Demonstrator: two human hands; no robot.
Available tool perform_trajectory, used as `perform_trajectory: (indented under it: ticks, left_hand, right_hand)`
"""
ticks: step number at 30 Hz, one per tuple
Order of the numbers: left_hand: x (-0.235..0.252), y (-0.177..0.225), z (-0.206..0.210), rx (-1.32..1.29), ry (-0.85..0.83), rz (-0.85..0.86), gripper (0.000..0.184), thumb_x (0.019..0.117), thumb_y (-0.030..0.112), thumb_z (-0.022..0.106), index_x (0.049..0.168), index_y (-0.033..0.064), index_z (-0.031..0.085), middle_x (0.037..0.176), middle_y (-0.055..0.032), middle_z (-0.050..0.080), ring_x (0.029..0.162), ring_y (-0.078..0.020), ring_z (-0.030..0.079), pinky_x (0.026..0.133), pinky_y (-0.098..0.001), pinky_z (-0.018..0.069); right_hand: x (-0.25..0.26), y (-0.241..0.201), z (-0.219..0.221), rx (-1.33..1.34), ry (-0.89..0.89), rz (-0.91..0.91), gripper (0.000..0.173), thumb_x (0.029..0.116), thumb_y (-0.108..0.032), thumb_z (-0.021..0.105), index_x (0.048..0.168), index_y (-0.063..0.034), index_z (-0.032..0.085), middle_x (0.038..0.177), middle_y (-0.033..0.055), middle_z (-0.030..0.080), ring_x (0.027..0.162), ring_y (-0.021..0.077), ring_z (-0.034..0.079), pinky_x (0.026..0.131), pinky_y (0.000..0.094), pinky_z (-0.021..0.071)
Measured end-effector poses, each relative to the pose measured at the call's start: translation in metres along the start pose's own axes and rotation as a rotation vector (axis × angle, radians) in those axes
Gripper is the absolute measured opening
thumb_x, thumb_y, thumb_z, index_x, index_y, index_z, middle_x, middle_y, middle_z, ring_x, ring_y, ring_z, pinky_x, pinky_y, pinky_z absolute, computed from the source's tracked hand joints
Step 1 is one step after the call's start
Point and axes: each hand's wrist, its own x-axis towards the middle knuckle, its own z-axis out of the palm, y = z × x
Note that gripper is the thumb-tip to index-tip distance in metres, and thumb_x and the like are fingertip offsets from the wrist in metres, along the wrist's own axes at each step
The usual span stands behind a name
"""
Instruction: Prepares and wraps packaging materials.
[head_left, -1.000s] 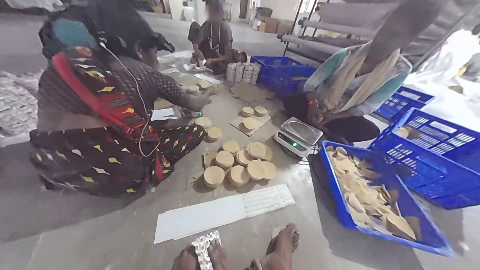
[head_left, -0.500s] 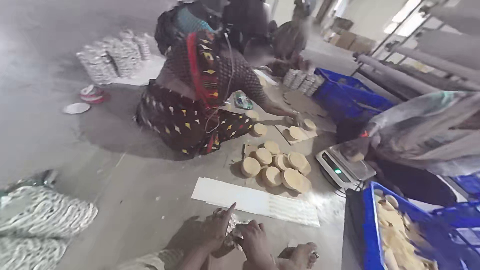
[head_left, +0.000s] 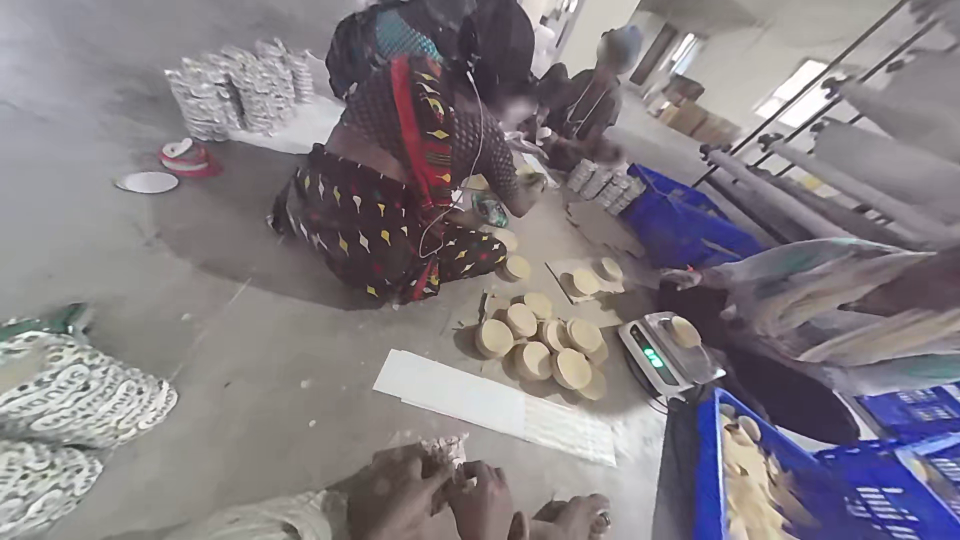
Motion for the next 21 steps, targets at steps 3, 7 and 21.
perform_trajectory:
  ticks: [3, 7, 21]
  left_hand:
    - [0.013, 0.004, 0.007, -0.077, 0.059, 0.018, 0.055, 0.0975, 0.023, 0.072, 0.141, -0.0044, 0.051, 0.132, -0.0250, 0.060, 0.120, -0.0327, 0.061, 0.102, -0.0473, 0.0501]
    - [0.012, 0.010, 0.004, -0.003, 0.077, 0.018, 0.048, 0.0944, 0.022, 0.076, 0.131, -0.0058, 0.060, 0.130, -0.0248, 0.062, 0.124, -0.0334, 0.059, 0.107, -0.0494, 0.0463]
    - [0.001, 0.014, 0.005, 0.154, 0.055, -0.001, 0.050, 0.0936, 0.020, 0.076, 0.132, -0.0066, 0.059, 0.134, -0.0269, 0.059, 0.128, -0.0360, 0.055, 0.110, -0.0511, 0.0433]
  right_hand:
    - [0.005, 0.006, -0.002, 0.117, -0.051, -0.025, 0.031, 0.0862, -0.028, 0.080, 0.105, -0.0041, 0.079, 0.108, 0.0170, 0.075, 0.112, 0.0400, 0.066, 0.098, 0.0565, 0.0500]
    - [0.030, 0.036, 0.010, 0.597, -0.283, 0.181, 0.045, 0.0928, -0.020, 0.076, 0.127, 0.0064, 0.061, 0.111, 0.0213, 0.069, 0.099, 0.0282, 0.068, 0.091, 0.0473, 0.0549]
    - [0.041, 0.041, -0.009, 0.835, -0.405, 0.382, 0.019, 0.0996, -0.013, 0.066, 0.105, 0.0050, 0.065, 0.085, 0.0092, 0.067, 0.073, 0.0132, 0.065, 0.071, 0.0321, 0.0563]
